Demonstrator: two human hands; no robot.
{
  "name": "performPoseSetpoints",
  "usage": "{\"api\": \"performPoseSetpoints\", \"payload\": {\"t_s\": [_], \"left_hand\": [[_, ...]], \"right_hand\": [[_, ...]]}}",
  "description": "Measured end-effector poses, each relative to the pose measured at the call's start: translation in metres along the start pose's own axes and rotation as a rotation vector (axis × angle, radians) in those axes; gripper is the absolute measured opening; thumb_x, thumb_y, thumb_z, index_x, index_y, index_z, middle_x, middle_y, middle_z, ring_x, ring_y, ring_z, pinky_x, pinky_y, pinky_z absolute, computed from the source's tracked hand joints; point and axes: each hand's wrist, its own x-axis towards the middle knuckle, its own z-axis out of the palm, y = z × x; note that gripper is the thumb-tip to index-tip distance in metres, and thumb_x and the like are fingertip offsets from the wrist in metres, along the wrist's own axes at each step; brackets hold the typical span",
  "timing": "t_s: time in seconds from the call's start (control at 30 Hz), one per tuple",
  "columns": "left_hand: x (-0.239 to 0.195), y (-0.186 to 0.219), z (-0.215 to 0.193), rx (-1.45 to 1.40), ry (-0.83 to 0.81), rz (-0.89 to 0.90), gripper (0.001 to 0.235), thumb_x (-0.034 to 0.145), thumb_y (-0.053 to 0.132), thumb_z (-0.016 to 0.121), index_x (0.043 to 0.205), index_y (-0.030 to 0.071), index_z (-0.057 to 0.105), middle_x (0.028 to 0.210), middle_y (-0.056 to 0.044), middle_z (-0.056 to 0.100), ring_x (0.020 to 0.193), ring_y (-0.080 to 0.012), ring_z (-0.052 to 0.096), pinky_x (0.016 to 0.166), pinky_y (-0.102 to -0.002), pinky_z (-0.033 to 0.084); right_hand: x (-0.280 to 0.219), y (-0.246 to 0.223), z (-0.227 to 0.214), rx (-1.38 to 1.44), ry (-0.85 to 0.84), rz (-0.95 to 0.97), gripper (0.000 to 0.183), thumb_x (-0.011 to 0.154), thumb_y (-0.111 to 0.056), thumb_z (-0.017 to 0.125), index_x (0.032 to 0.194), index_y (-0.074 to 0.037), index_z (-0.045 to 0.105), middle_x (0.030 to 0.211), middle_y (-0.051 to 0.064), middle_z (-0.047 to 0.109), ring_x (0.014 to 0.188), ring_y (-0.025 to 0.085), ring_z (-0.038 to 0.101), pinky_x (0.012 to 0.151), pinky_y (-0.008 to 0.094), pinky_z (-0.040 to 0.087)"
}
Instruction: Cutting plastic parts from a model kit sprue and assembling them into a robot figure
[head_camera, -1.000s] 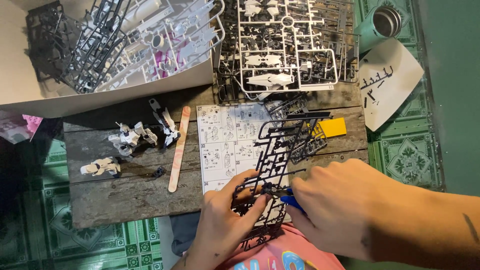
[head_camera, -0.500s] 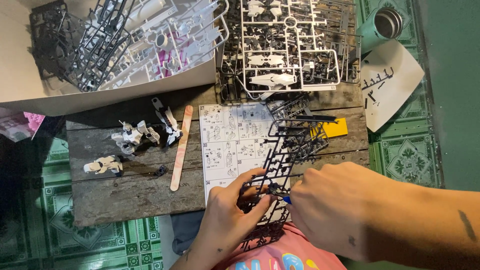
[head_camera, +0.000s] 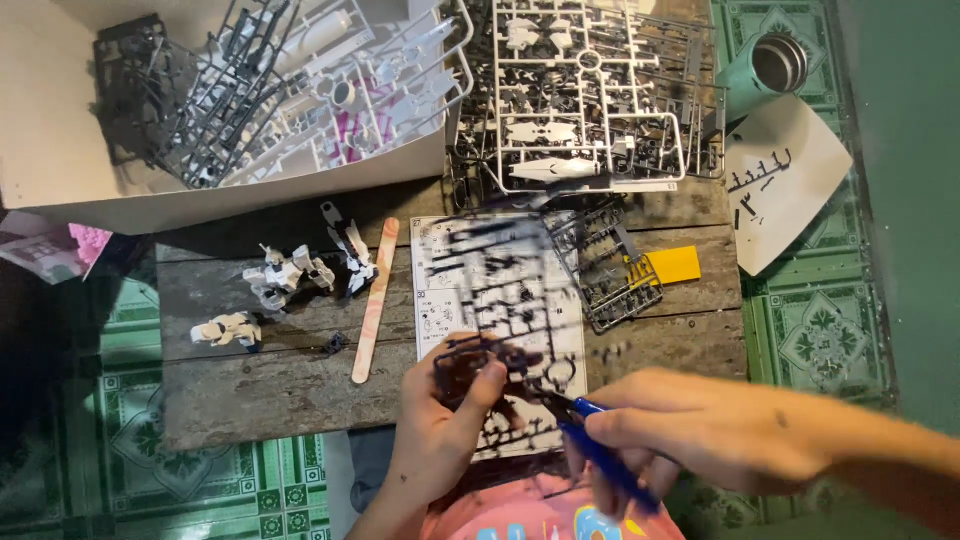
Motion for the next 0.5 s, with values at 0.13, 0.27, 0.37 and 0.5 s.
{"api": "performPoseSetpoints", "payload": {"t_s": [0.13, 0.27, 0.37, 0.5], "left_hand": [[0.0, 0.0, 0.006, -0.156, 0.144, 0.059, 0.038, 0.093, 0.033, 0.08, 0.108, -0.002, 0.079, 0.101, -0.017, 0.086, 0.085, -0.0314, 0.086, 0.068, -0.05, 0.086], [-0.003, -0.016, 0.014, -0.323, 0.14, 0.129, 0.032, 0.103, 0.02, 0.073, 0.12, -0.006, 0.071, 0.125, -0.03, 0.085, 0.102, -0.0504, 0.091, 0.095, -0.058, 0.08], [-0.002, -0.038, 0.015, -0.549, 0.097, 0.159, 0.035, 0.106, 0.013, 0.071, 0.129, -0.012, 0.064, 0.134, -0.032, 0.074, 0.104, -0.0613, 0.084, 0.091, -0.064, 0.077], [-0.002, -0.031, 0.019, -0.309, 0.222, 0.066, 0.044, 0.101, 0.026, 0.076, 0.134, -0.002, 0.074, 0.125, -0.018, 0.083, 0.117, -0.0381, 0.084, 0.103, -0.052, 0.072]], "right_hand": [[0.024, 0.033, 0.031, 0.845, -0.164, -0.101, 0.059, 0.099, -0.036, 0.055, 0.124, 0.013, 0.077, 0.108, 0.032, 0.087, 0.092, 0.035, 0.085, 0.071, 0.036, 0.066], [0.044, 0.052, 0.05, 0.968, -0.301, -0.241, 0.063, 0.098, -0.045, 0.059, 0.128, 0.01, 0.065, 0.112, 0.033, 0.078, 0.089, 0.031, 0.076, 0.07, 0.036, 0.062], [0.05, 0.047, 0.051, 1.003, -0.306, -0.228, 0.062, 0.107, -0.045, 0.049, 0.129, 0.011, 0.065, 0.113, 0.04, 0.075, 0.094, 0.043, 0.076, 0.079, 0.045, 0.063], [0.052, 0.036, 0.049, 0.964, -0.224, -0.156, 0.062, 0.107, -0.047, 0.046, 0.128, 0.007, 0.068, 0.11, 0.038, 0.08, 0.094, 0.044, 0.08, 0.084, 0.047, 0.066]]}}
